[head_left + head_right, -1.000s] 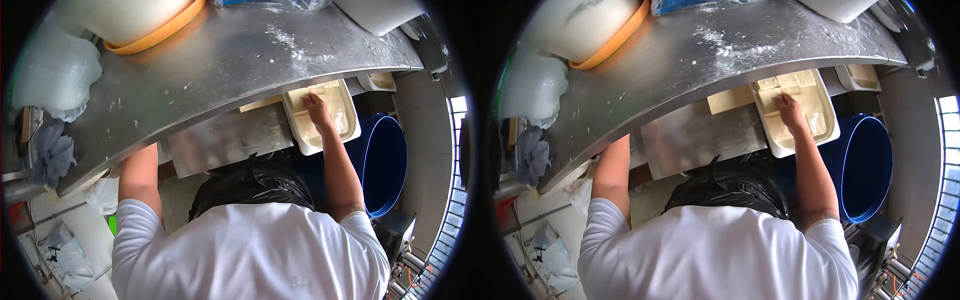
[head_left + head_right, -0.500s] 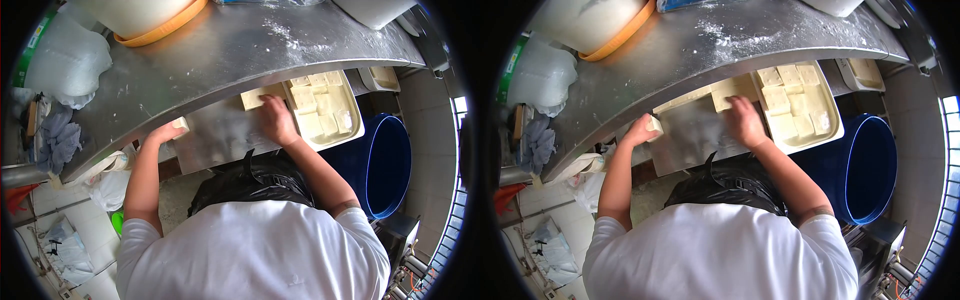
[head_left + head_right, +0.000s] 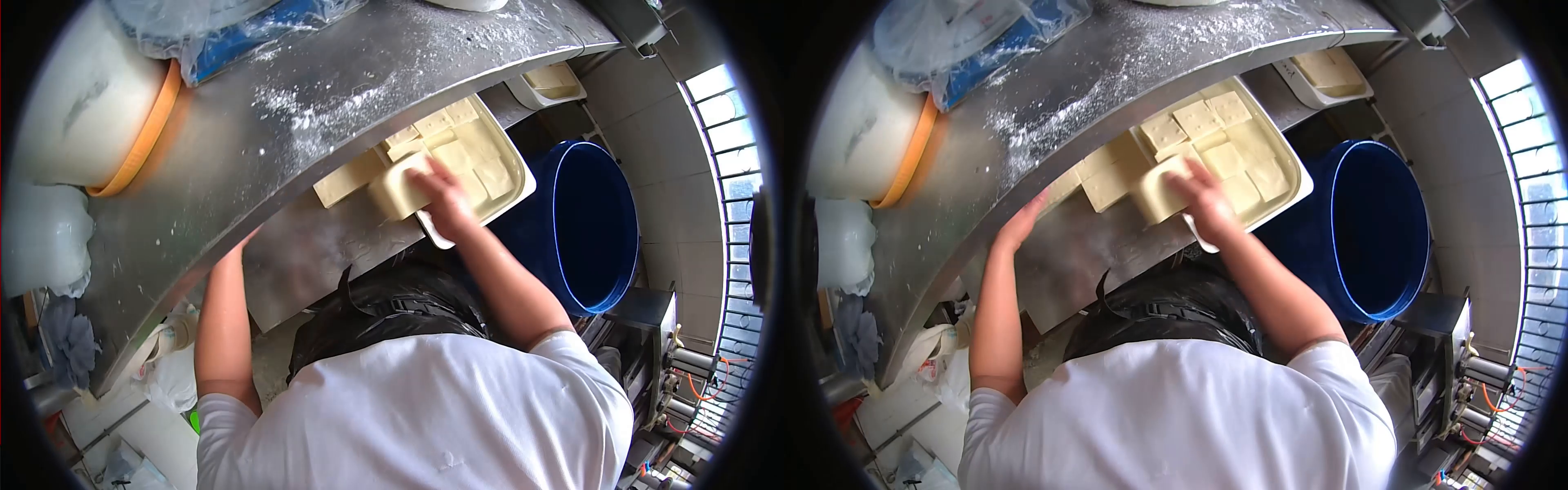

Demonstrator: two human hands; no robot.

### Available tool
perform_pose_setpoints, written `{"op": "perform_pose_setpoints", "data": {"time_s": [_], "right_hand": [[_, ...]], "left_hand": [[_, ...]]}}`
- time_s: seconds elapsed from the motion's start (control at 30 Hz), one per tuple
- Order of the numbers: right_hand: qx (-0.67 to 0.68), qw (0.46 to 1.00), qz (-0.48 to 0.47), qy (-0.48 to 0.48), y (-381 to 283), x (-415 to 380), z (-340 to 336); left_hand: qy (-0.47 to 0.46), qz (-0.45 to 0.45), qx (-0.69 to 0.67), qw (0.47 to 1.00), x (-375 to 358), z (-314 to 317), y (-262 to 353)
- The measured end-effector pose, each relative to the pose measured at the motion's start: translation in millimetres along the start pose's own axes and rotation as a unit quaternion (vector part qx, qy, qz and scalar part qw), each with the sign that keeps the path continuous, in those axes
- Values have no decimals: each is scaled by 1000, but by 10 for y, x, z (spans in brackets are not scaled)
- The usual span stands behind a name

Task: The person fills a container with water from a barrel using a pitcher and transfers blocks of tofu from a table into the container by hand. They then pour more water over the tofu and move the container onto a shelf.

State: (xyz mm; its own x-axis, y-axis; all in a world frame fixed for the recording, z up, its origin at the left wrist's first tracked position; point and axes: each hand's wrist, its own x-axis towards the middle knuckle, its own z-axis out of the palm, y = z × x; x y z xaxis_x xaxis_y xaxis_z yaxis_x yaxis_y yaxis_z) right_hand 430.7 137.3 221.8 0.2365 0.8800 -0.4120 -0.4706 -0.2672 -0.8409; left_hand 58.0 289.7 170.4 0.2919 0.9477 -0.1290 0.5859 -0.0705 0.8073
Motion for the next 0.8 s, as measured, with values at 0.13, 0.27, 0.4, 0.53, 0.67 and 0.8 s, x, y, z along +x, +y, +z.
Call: {"op": "perform_pose_setpoints", "data": {"time_s": [0.13, 0.27, 0.4, 0.53, 0.67, 0.8], "right_hand": [[-88, 990, -105, 41, -417, 483, -766], [-159, 985, -53, 27, -443, 891, -1042], [-517, 851, -68, 61, -311, 981, -979], [-521, 837, -116, 123, -120, 1072, -954], [-531, 826, -136, 135, -83, 1072, -898], [-571, 758, -270, 162, -2, 1000, -892]], "left_hand": [[85, 6, 290, 953, 75, -457, -427], [64, -26, 361, 930, -41, -660, -671], [40, -36, 380, 924, -124, -669, -760], [12, -38, 377, 925, -236, -617, -727], [-44, -52, 339, 938, -390, -477, -577], [-101, -102, 289, 947, -478, -318, -410]]}}
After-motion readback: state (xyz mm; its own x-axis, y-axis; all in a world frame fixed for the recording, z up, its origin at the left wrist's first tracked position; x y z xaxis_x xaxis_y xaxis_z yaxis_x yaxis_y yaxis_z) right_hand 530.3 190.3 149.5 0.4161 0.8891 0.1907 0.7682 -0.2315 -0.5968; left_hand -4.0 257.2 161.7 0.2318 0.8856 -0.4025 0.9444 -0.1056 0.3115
